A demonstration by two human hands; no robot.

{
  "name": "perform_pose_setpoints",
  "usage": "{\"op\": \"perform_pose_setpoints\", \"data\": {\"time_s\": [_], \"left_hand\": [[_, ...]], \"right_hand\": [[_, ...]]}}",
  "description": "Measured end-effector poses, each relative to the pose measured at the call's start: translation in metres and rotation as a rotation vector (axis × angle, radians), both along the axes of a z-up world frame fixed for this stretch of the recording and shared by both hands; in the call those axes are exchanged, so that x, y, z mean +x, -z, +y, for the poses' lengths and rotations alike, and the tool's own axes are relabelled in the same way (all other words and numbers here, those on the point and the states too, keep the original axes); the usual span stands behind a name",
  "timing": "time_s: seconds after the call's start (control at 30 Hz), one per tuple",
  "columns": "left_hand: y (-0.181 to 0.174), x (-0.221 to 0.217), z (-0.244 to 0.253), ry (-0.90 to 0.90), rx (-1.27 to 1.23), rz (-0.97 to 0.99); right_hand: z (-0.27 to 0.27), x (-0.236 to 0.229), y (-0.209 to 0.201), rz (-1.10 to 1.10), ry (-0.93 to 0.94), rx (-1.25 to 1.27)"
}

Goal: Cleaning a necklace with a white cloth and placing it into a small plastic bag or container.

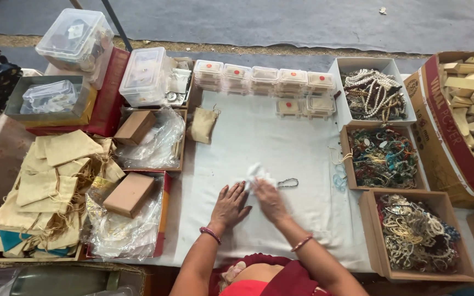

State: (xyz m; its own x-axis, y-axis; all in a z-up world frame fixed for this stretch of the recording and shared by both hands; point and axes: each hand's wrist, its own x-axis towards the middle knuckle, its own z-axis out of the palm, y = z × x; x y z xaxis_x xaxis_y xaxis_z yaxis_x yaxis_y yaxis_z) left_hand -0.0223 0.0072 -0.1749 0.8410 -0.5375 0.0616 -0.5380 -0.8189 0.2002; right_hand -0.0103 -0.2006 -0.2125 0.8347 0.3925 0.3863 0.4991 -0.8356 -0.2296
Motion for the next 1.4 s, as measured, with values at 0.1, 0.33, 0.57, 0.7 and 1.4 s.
{"op": "perform_pose_setpoints", "data": {"time_s": [0.1,0.33,0.57,0.7,1.4], "left_hand": [[0.017,0.004,0.000,0.001,-0.003,-0.035],[0.018,-0.003,0.003,0.000,-0.103,-0.110],[0.017,0.007,0.001,0.013,-0.103,-0.094],[0.019,0.001,0.000,0.011,-0.092,-0.089],[0.020,0.003,0.002,0.012,-0.085,-0.082]], "right_hand": [[-0.004,0.002,0.007,-0.016,-0.011,-0.183],[-0.129,0.011,0.006,0.014,0.240,-0.270],[-0.099,0.019,0.022,0.133,0.524,-0.055],[-0.027,-0.015,0.005,0.026,0.176,0.009],[-0.035,0.024,-0.008,0.049,-0.078,-0.160]]}}
